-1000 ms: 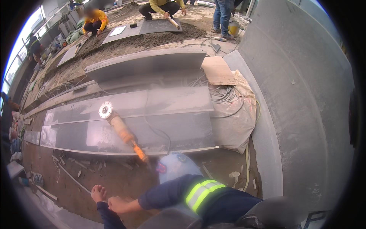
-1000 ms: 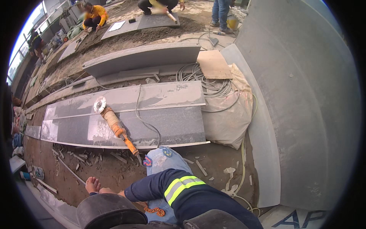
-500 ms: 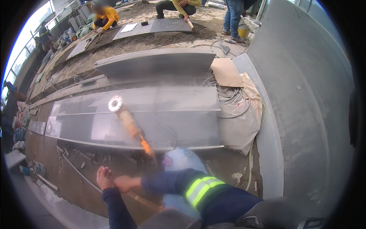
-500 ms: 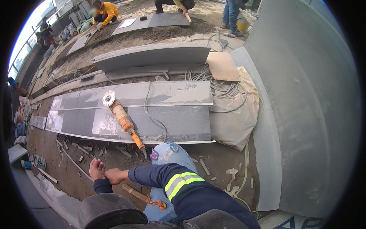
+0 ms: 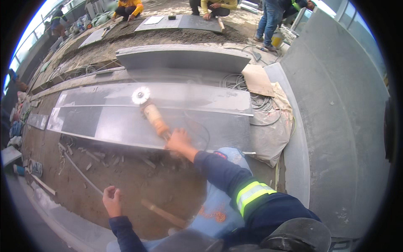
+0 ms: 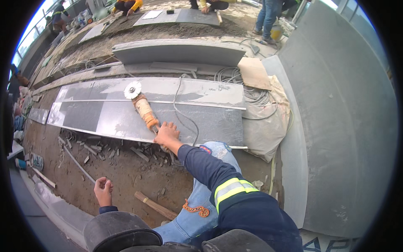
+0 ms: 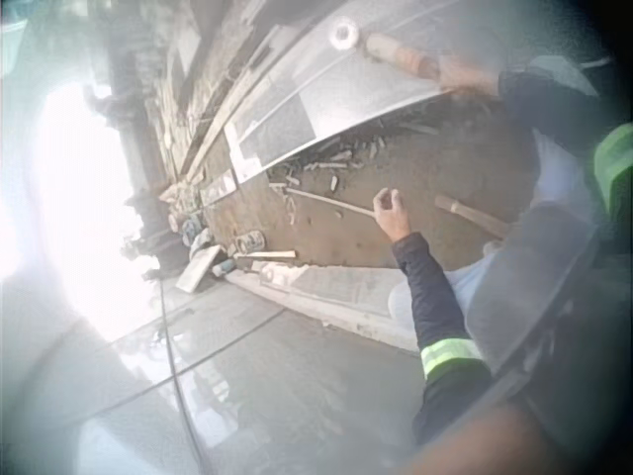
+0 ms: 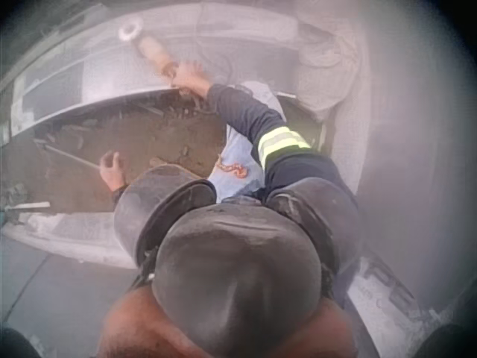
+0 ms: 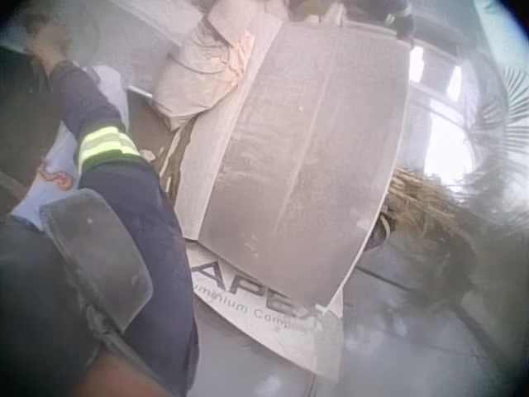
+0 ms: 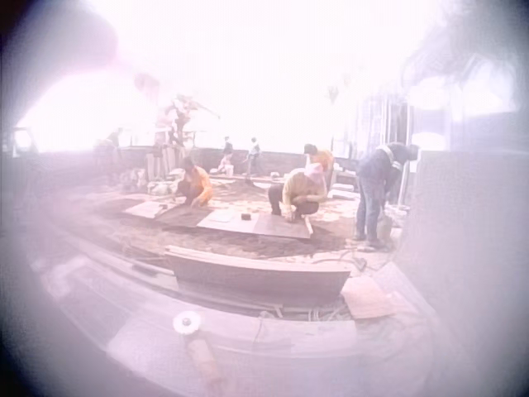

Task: The person uses an angle grinder to grind the edge of a large stone slab on the ground. The person holds the tool with both hands and moves it along the slab's edge, creating dust. Other workers are visible in the background.

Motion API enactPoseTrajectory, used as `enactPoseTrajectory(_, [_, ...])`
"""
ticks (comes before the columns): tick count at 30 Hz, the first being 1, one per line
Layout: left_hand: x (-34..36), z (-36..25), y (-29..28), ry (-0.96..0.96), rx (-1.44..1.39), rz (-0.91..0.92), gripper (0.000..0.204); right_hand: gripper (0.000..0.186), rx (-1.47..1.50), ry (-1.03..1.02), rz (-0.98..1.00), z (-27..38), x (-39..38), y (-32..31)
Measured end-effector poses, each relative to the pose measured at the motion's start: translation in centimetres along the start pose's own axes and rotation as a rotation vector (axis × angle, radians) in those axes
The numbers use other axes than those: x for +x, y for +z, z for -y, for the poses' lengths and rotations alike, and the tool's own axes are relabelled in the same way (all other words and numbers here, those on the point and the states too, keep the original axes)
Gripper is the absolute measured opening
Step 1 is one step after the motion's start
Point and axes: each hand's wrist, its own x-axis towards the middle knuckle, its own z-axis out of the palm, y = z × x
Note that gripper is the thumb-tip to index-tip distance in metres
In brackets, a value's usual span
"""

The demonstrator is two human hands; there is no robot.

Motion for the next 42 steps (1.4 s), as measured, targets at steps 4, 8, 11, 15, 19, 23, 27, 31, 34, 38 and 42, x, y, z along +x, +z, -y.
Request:
enactPoseTrajectory(4, [-0.3, -5.6, 3.3, 0.057, -0.247, 0.115, 0.024, 0.087, 0.19, 0.091, 0.101, -2.6, 2.6, 2.4])
enactPoseTrajectory(8, [0.1, -5.6, 4.2, 0.054, -0.242, 0.204, 0.026, 0.045, 0.359, 0.023, 0.188, -4.7, 3.8, 3.2])
enactPoseTrajectory(11, [0.8, -4.7, 1.2, -0.018, -0.288, 0.127, 0.028, 0.024, 0.693, 0.118, 0.337, 1.4, 0.6, 1.6])
enactPoseTrajectory(15, [1.9, -4.0, 3.2, -0.064, -0.294, 0.16, 0.031, 0.014, 1.049, 0.128, 0.434, 0.9, 0.2, 1.7])
enactPoseTrajectory(19, [1.9, -3.8, 4.7, -0.133, -0.429, 0.227, 0.053, 0.008, 1.311, 0.043, 0.707, 2.2, -4.5, 2.8])
enactPoseTrajectory(23, [1.6, -3.1, 5.5, -0.251, -0.784, 0.273, 0.083, 0.011, 1.209, -0.151, 0.998, 4.1, -11.6, 3.8])
enactPoseTrajectory(27, [1.0, -5.5, 6.2, -0.104, -1.022, 0.248, 0.091, 0.017, 0.884, -0.37, 1.255, 4.8, -15.8, 4.6])
enactPoseTrajectory(31, [-0.6, -4.2, 3.8, -0.059, -1.221, 0.149, 0.068, 0.045, 0.739, -0.548, 1.2, 5.6, -16.3, 6.4])
enactPoseTrajectory(34, [-1.8, -7.3, 3.4, -0.012, -1.136, 0.024, 0.063, 0.075, 0.754, -0.35, 1.363, 7.3, -16.2, 4.2])
enactPoseTrajectory(38, [-1.6, -5.1, 1.9, -0.026, -1.085, 0.008, 0.064, 0.087, 0.679, -0.185, 1.332, 8.1, -16.9, 5.9])
enactPoseTrajectory(42, [-2.3, -1.3, 1.7, -0.175, -1.055, 0.071, 0.067, 0.09, 0.717, -0.07, 1.322, 6.5, -18.2, 9.2])
